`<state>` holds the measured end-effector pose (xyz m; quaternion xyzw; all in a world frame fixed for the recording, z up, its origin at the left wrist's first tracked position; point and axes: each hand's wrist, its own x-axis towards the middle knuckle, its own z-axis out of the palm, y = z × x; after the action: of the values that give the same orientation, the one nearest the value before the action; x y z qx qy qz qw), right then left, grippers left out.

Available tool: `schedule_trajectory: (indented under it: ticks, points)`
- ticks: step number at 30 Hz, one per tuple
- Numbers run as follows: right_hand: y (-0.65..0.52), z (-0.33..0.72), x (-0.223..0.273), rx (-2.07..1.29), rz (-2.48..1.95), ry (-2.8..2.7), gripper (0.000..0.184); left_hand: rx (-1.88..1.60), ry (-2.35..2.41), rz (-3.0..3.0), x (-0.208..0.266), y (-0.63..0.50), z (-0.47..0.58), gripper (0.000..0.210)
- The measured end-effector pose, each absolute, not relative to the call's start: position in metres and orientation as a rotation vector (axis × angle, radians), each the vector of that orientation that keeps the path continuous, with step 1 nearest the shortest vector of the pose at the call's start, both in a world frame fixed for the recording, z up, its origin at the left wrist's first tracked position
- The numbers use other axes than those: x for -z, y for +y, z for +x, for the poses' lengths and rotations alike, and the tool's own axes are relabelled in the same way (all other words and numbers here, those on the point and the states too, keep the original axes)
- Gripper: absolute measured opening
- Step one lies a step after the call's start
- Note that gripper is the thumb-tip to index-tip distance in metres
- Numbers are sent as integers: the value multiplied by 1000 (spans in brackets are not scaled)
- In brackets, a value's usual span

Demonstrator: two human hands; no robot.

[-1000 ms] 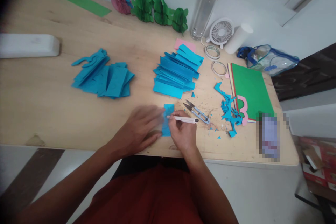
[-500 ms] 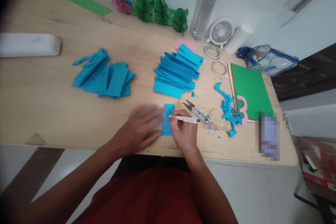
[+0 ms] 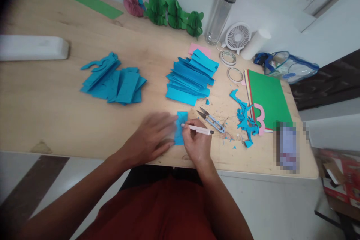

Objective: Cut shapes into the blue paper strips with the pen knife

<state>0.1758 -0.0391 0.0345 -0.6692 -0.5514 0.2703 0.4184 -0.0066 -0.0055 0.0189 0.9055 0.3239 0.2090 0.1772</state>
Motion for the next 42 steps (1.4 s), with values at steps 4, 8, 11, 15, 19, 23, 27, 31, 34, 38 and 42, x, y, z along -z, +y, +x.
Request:
schedule_trajectory:
  ticks: [4,8,11,15,19,23,27,31,34,38,42]
  points:
    - [-42,176,-27,-695,-1648,-1369,10,-580,925,2566,-19,-6,-7,36]
    - [-44,176,-21,-658,-1644,-1373,9,-585,926,2568,-20,-6,-7,36]
    - [-44,176,-19,-621,-1647,-1390,10,-584,922,2567,-20,-6,-6,36]
    - [-42,176,-18,-582,-1636,-1400,10,-588,929,2563,-19,-6,-6,35]
    - [-40,177,-15,-570,-1630,-1411,10,-591,920,2564,-20,-6,-6,35]
    - [-38,177,-12,-582,-1614,-1390,11,-586,921,2560,-20,-6,-6,35]
    - [-38,177,-12,-587,-1625,-1382,13,-590,919,2563,-19,-6,-6,35]
    - [-39,178,-12,-583,-1619,-1396,12,-590,914,2565,-19,-6,-6,36]
    - [-40,178,-11,-582,-1606,-1396,12,-588,919,2561,-18,-6,-6,36]
    - [-39,177,-9,-583,-1603,-1385,12,-600,919,2566,-18,-5,-6,36]
    - [-37,175,-13,-573,-1602,-1407,14,-603,923,2574,-19,-5,-5,38]
